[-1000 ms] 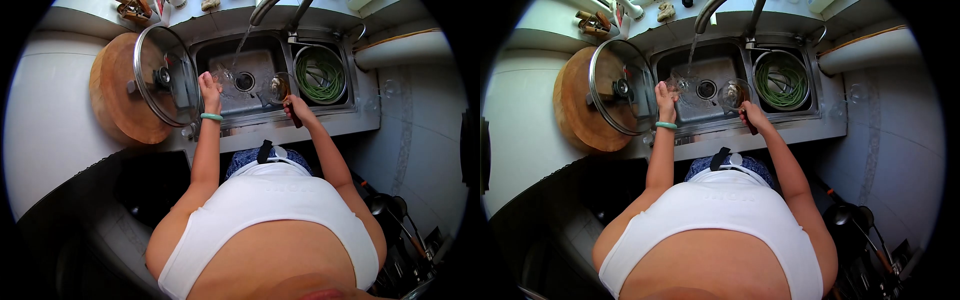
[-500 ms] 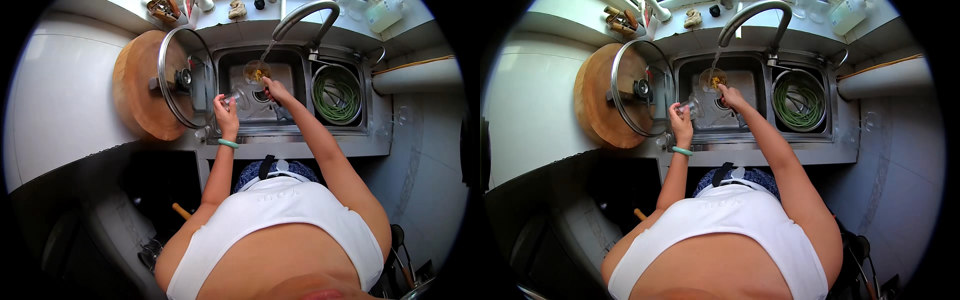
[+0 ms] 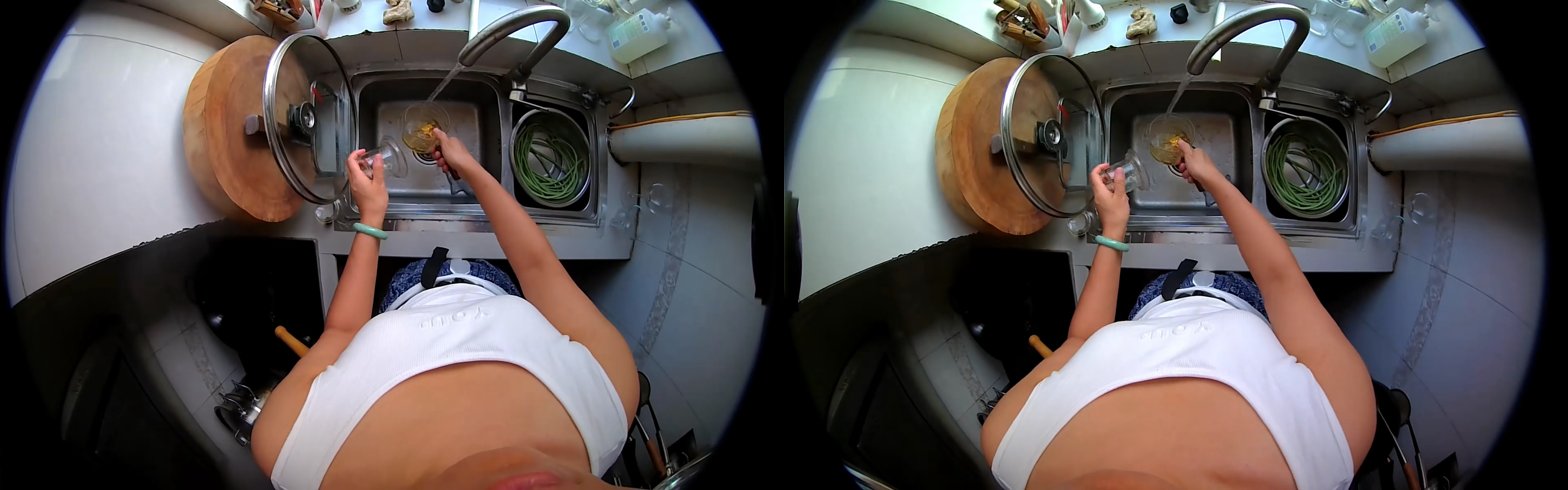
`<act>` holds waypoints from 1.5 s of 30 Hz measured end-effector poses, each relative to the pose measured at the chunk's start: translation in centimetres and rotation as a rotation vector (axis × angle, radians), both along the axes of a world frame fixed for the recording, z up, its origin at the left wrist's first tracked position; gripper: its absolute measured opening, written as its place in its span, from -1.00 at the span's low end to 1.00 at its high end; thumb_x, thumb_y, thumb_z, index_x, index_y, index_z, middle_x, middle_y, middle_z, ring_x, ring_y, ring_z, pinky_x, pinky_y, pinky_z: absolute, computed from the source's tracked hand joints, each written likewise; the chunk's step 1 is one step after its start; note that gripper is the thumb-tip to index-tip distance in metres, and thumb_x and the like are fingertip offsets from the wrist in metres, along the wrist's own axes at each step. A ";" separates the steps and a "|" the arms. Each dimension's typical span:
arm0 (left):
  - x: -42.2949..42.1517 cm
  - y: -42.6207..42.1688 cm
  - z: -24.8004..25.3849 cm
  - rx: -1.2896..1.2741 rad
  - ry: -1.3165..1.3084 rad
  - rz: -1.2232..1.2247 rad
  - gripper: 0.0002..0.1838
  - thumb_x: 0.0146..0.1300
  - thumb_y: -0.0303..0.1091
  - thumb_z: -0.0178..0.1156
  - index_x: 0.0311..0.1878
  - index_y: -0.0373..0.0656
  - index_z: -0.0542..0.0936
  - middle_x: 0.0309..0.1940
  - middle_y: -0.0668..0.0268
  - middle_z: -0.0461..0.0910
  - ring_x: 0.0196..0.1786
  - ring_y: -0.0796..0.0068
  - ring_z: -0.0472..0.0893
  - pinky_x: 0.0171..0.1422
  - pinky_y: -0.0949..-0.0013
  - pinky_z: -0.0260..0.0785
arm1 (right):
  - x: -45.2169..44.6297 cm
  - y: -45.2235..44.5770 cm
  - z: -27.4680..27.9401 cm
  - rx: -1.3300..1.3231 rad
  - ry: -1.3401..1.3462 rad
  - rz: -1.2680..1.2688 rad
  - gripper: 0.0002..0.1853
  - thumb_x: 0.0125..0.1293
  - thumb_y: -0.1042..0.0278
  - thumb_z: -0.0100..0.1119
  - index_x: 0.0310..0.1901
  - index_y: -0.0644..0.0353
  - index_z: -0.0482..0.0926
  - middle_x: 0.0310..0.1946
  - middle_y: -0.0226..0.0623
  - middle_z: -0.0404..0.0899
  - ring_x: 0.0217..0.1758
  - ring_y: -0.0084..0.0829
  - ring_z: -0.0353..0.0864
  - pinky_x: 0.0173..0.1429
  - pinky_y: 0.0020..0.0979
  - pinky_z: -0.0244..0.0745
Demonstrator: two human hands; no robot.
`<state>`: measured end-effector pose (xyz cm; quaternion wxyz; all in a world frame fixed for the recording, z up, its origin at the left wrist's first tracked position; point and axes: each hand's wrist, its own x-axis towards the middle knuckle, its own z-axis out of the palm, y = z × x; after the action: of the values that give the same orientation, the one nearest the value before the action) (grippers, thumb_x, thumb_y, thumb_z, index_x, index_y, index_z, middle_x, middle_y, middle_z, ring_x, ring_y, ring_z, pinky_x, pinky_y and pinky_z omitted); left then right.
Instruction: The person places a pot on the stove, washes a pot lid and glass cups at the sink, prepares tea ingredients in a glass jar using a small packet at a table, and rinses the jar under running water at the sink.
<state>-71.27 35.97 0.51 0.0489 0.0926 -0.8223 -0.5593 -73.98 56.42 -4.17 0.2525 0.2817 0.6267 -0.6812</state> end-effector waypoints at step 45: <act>-0.3 0.7 1.8 0.573 -0.322 -0.060 -0.34 -0.01 -0.50 0.37 0.14 -0.17 0.23 0.00 0.19 0.34 -0.09 0.40 0.50 -0.14 0.37 0.50 | 2.0 7.3 5.8 0.728 0.422 -0.193 -0.53 0.24 -0.14 0.08 -0.31 0.22 0.49 -0.61 -0.40 0.45 -0.61 -0.43 0.44 -0.50 -0.45 0.34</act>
<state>-71.53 36.68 2.35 -0.1261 0.1656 -0.6312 -0.7472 -71.95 63.73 1.68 -0.0617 0.2644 0.8349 -0.4788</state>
